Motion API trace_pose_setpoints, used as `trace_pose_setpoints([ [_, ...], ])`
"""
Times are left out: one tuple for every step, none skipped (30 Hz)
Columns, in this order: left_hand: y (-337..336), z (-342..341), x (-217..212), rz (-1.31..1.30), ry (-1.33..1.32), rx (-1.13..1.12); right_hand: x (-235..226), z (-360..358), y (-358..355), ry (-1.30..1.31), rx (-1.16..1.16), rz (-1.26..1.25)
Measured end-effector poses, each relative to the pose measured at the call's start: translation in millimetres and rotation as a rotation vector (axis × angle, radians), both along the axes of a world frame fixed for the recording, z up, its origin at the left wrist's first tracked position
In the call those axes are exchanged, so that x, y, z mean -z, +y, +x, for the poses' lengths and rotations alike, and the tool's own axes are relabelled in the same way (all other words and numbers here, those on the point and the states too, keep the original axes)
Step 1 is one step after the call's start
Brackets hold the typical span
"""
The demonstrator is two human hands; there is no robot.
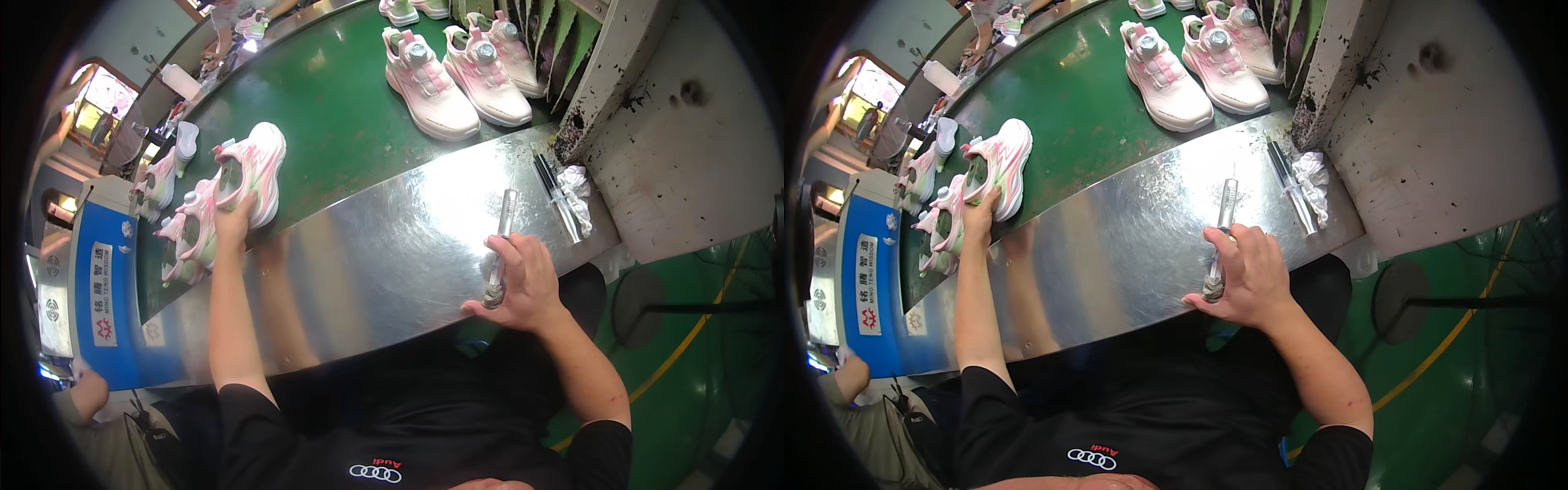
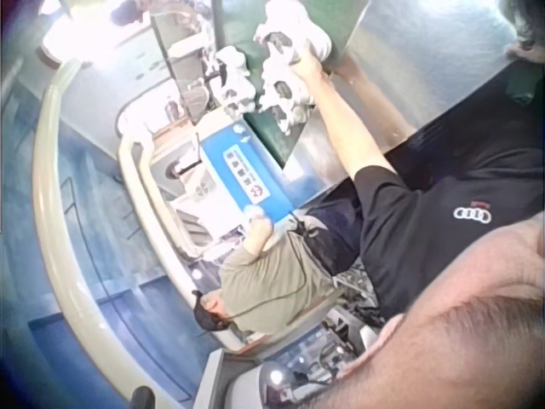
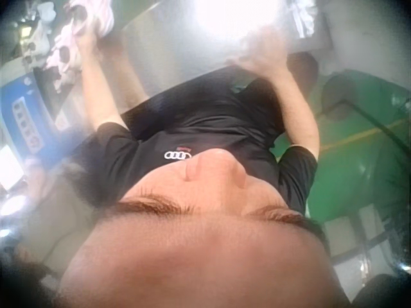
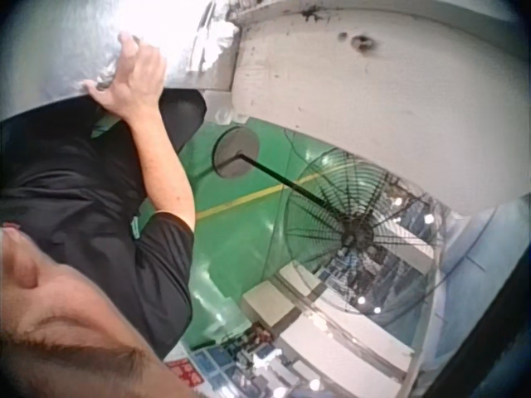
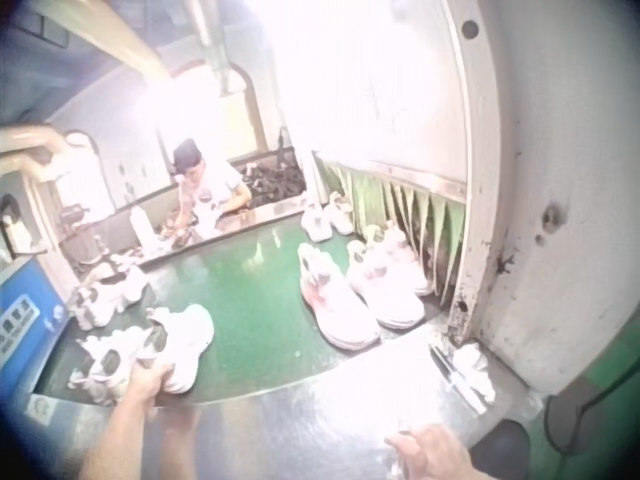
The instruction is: The person fills a syringe with liquid from a bottle and wipes the syringe with a cloth. The person then picks up sneakers from a conveyor belt one at a time, applies the liquid along the seams of the shoes using the syringe, and places them back on the conveyor belt.
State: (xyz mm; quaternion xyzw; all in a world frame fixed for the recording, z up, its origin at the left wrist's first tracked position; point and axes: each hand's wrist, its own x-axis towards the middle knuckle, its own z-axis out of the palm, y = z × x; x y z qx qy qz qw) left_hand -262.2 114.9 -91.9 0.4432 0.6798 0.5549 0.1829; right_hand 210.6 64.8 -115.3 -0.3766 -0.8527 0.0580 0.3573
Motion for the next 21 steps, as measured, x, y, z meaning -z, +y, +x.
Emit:
trace_pose_setpoints([
  [-1.9,-4.3,-0.6,0.006,0.001,-0.002,0.2,-0.3,-0.5,-0.002,0.008,-0.007],
  [-6.9,-9.0,-2.6,-0.017,-0.009,0.015,-0.2,-0.7,-0.9,-0.002,0.014,-0.014],
  [-14.1,-15.5,-4.9,-0.042,-0.016,0.030,-1.2,-0.4,-0.7,0.004,0.007,-0.009],
  [-30.2,-37.1,-1.0,-0.019,0.084,-0.006,-2.0,-3.5,-0.9,0.009,0.000,-0.024],
  [-43.9,-28.9,1.4,-0.074,-0.035,-0.056,-0.8,-1.3,-0.6,-0.004,0.011,-0.044],
  [-62.7,-22.8,1.5,-0.151,-0.009,-0.072,0.4,0.7,-0.1,-0.003,0.008,-0.047],
  [-87.9,-18.0,-7.7,-0.223,0.026,-0.101,-0.6,0.0,0.6,-0.002,0.001,-0.042],
  [-109.8,2.3,-18.6,-0.172,-0.069,-0.005,-0.2,0.7,1.1,-0.010,-0.004,-0.041],
  [-131.3,27.6,-25.8,-0.117,-0.160,0.079,-0.7,1.5,1.0,-0.001,-0.031,-0.042],
  [-145.5,49.1,-20.5,-0.059,0.042,0.163,-6.4,6.5,-0.1,0.005,-0.032,-0.085],
  [-158.3,73.3,-19.0,-0.006,0.260,0.224,-8.8,12.2,3.8,0.022,-0.055,-0.126],
  [-167.2,92.6,-24.2,-0.076,0.460,0.298,-8.1,12.8,2.4,0.059,-0.061,-0.151],
  [-173.4,109.2,-27.5,-0.148,0.649,0.376,-9.4,14.0,0.7,0.064,-0.094,-0.144],
  [-182.9,116.4,-25.4,-0.160,0.242,0.429,-12.0,11.7,-2.4,0.139,-0.106,-0.227],
  [-191.3,118.8,-24.3,-0.150,-0.168,0.474,-13.6,10.3,-4.9,0.210,-0.116,-0.314],
  [-188.7,122.6,-37.7,-0.227,-0.373,0.427,-12.1,16.0,-8.0,0.195,-0.124,-0.388],
  [-183.4,110.9,-39.1,-0.192,-0.597,0.475,-9.5,16.2,-11.0,0.190,-0.149,-0.387],
  [-173.3,98.4,-37.1,-0.171,-0.602,0.420,-6.9,15.5,-13.7,0.307,-0.188,-0.517],
  [-157.2,81.6,-28.7,-0.145,-0.614,0.373,-5.4,13.8,-15.3,0.414,-0.219,-0.643],
  [-135.1,65.8,-19.7,-0.144,-0.575,0.311,-12.0,13.7,-17.5,0.442,-0.228,-0.766],
  [-112.8,51.4,-12.1,-0.146,-0.531,0.238,-13.5,13.0,-18.1,0.434,-0.260,-0.766],
])
